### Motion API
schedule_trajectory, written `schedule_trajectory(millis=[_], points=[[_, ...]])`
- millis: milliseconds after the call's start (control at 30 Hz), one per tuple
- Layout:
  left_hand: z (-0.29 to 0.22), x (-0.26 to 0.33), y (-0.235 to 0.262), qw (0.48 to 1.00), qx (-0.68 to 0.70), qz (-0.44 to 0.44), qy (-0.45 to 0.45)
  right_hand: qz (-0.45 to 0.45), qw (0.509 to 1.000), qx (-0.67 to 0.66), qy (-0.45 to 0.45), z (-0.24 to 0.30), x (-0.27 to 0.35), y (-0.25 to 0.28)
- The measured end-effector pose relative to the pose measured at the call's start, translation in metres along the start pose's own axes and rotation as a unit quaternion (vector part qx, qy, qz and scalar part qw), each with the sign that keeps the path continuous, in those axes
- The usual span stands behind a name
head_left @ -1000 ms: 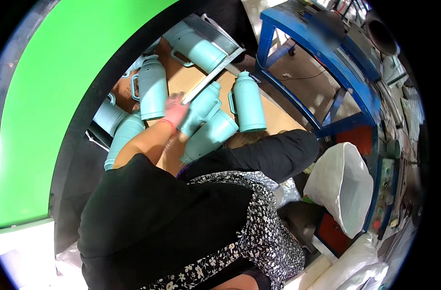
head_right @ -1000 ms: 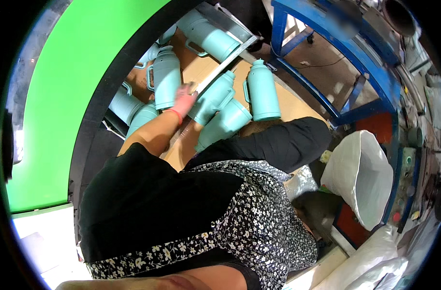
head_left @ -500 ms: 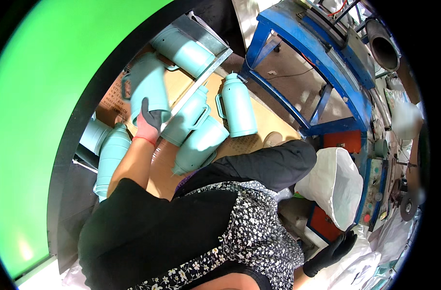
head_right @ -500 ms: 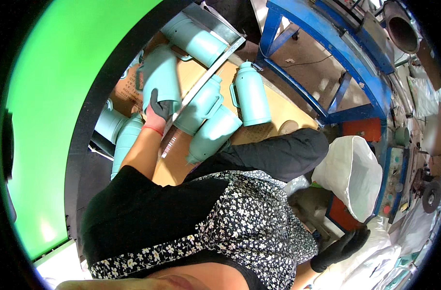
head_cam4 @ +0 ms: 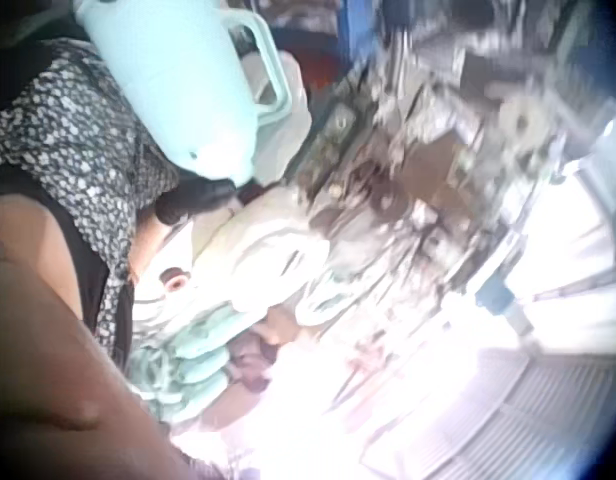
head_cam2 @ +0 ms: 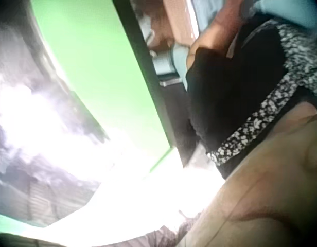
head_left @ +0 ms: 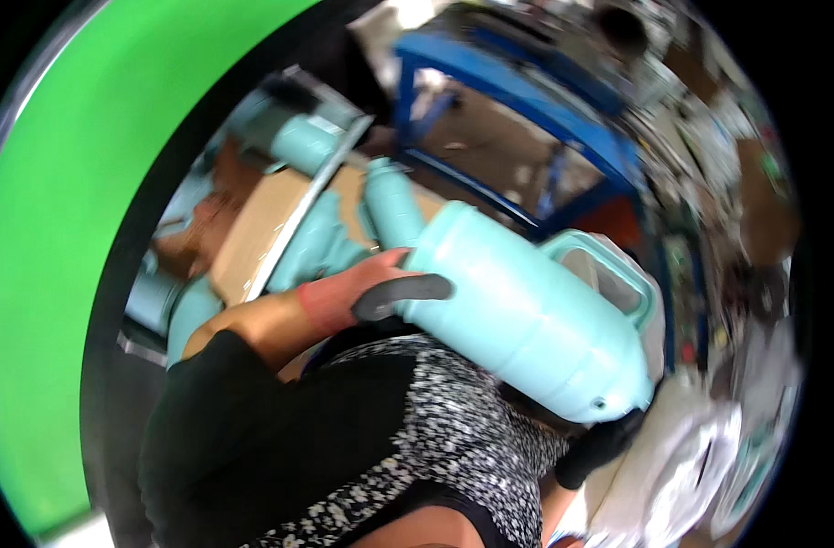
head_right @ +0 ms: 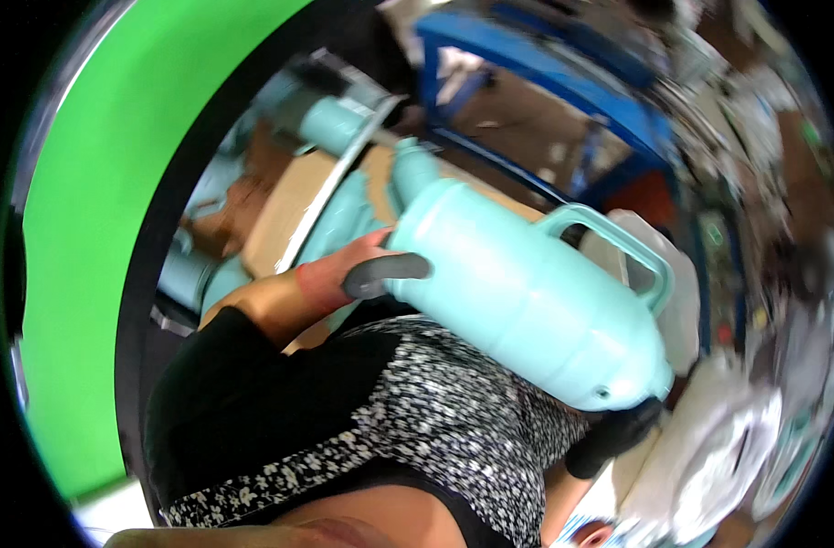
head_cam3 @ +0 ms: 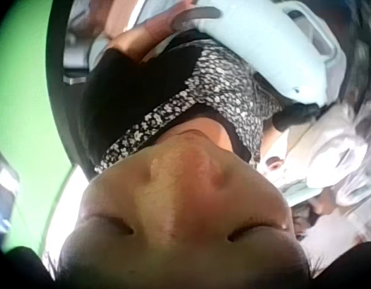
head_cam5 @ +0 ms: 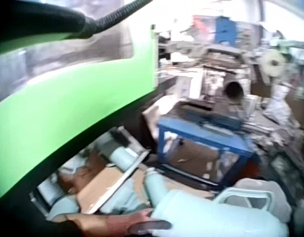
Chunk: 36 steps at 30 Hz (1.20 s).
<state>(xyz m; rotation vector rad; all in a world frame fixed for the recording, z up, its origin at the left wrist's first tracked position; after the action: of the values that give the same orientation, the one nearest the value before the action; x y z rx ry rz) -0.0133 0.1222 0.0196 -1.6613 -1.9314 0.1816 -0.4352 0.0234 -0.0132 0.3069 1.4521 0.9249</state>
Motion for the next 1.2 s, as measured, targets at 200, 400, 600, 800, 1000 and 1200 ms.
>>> schedule_trajectory(millis=[200, 400, 600, 800, 1000, 1200], points=[[0.013, -0.044, -0.032, 0.994, 0.058, 0.077, 0.057, -0.043, 0.816, -0.473, -0.330, 0.007, 0.025, 0.040], [0.031, -0.088, -0.058, 0.970, 0.073, 0.170, 0.157, -0.048, 0.907, -0.333, -0.254, 0.011, 0.029, 0.100], [0.082, -0.105, -0.050, 0.934, 0.146, 0.135, 0.297, 0.037, 0.874, -0.314, -0.370, 0.016, 0.055, 0.107], [0.050, -0.127, -0.109, 0.938, -0.314, 0.127, -0.071, 0.058, 0.953, -0.177, -0.240, 0.026, 0.028, 0.113], [0.038, -0.078, -0.217, 0.639, -0.497, 0.464, -0.359, 0.151, 0.972, -0.145, 0.111, 0.104, -0.039, 0.084], [0.016, -0.094, -0.242, 0.695, -0.390, 0.398, -0.455, 0.037, 0.973, -0.113, 0.198, 0.084, -0.059, 0.114]])
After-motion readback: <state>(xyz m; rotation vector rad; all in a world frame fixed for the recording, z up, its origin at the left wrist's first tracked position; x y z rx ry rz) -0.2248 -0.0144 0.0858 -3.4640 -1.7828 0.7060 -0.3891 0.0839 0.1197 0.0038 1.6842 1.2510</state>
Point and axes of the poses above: each hand's wrist, its own x-axis away from the middle knuckle, its own y-axis out of the back of the hand, z = x × y, the point moved 2 cm from there along -x, towards the middle knuckle, and after that the axes turned 4 degrees about -z, right-handed, at the moved point
